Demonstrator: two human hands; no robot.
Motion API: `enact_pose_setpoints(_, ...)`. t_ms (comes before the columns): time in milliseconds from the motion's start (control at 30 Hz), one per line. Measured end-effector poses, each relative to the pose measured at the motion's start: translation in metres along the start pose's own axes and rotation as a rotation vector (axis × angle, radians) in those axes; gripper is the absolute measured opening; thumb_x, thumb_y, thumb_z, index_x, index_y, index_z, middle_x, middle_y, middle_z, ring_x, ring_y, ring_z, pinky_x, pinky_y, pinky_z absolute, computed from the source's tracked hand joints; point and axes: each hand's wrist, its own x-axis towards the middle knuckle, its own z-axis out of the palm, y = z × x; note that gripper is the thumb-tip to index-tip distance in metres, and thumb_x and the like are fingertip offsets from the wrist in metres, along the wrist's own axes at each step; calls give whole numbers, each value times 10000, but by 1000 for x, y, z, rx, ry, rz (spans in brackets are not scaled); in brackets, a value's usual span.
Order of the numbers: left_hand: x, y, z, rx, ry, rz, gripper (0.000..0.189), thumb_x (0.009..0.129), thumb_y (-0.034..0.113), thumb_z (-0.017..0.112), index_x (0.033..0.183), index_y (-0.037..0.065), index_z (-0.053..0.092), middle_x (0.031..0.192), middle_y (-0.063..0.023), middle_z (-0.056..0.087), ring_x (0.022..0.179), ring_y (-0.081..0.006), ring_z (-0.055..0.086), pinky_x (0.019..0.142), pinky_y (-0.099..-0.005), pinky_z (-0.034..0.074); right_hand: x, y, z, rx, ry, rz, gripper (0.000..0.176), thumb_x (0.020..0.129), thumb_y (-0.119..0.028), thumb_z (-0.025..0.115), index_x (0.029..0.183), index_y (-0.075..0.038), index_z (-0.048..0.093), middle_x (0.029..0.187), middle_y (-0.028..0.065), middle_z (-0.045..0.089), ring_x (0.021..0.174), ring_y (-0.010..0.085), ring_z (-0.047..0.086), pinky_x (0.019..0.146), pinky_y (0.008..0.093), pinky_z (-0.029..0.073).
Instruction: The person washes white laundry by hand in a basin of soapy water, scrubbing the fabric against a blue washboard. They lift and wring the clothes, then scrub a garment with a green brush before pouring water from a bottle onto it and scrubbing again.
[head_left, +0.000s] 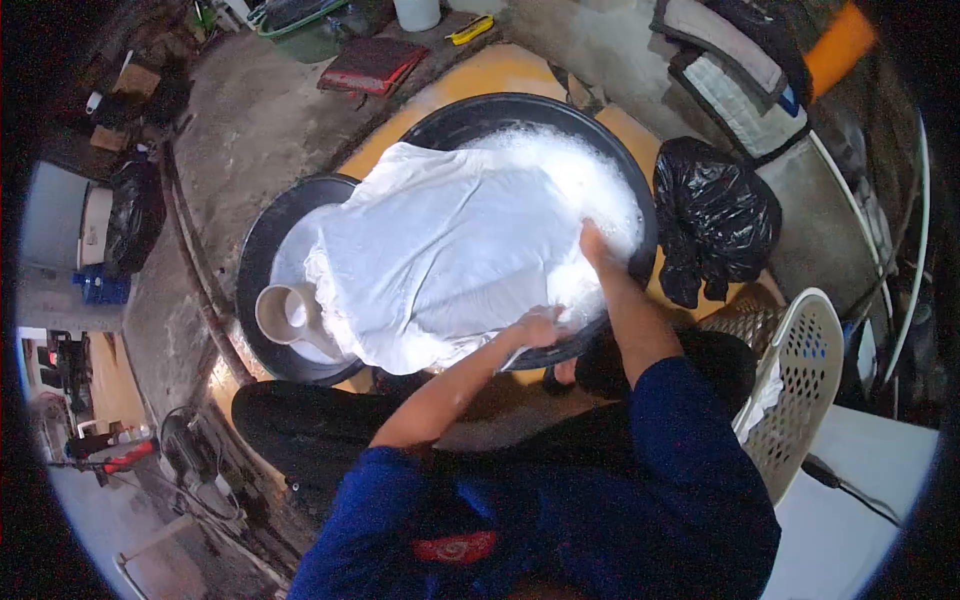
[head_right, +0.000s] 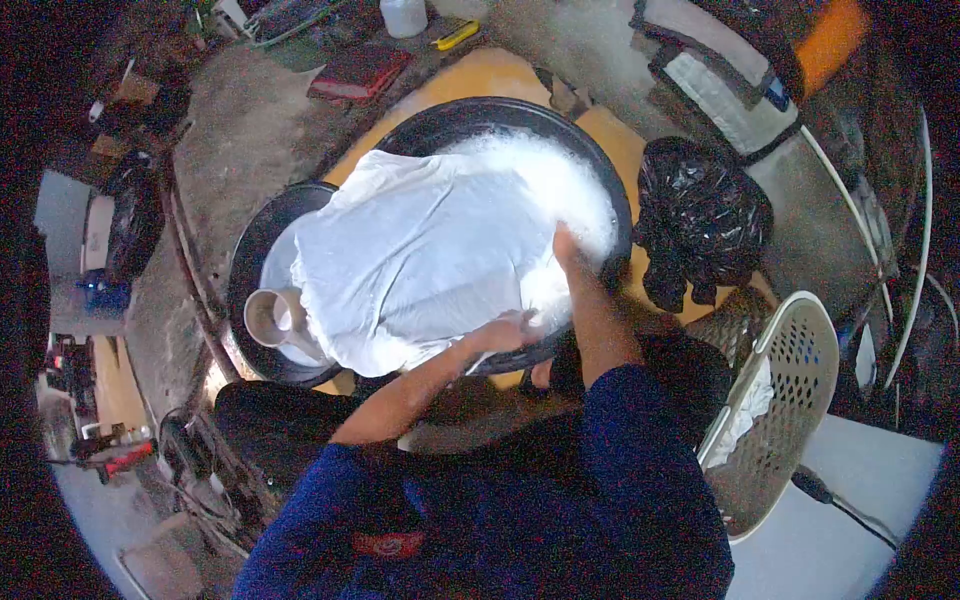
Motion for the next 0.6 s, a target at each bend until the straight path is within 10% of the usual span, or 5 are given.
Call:
enact_pose_setpoints(200,-119,-1,-151,206,582,51,269,748,260,541,941,76,574,842,-153,580,806,-325,530,718,-415,423,-13,-70,-75,96,110,-428,227,771,-68,411,929,47,526,855,221,562,792,351,552,730,414,432)
enact_pose_setpoints(267,-131,-111,-219,453,1026,294,193,723,198,535,824,33,541,741,-171,557,667,-355,510,638,-434,411,-29,-109,-79,85,-10,-755,242,758,-82,419,954,14,524,871,195,572,787,323,559,735,406,432)
enact_pose_setpoints(333,-159,-153,-261,643,1267,-244,311,727,314,569,838,24,557,750,-170,569,720,-325,553,639,-419,433,-80,-166,-126,156,-101,-1046,257,775,-113,420,1009,-75,519,932,140,582,855,293,559,813,405,404)
enact_pose_setpoints(433,-171,-193,-294,-603,643,-816,551,734,523,518,949,19,577,805,-104,603,733,-209,584,637,-335,467,-162,-254,-199,395,-855,-918,393,869,-290,311,1202,-115,423,1237,142,417,1097,290,441,981,425,261)
enact_pose_setpoints(600,-148,-230,-305,-287,455,-381,241,767,274,524,911,98,602,720,-45,601,626,-168,566,540,-297,453,-229,-277,-202,563,-778,-689,448,899,-329,293,1043,49,486,1026,261,502,963,371,491,817,435,389)
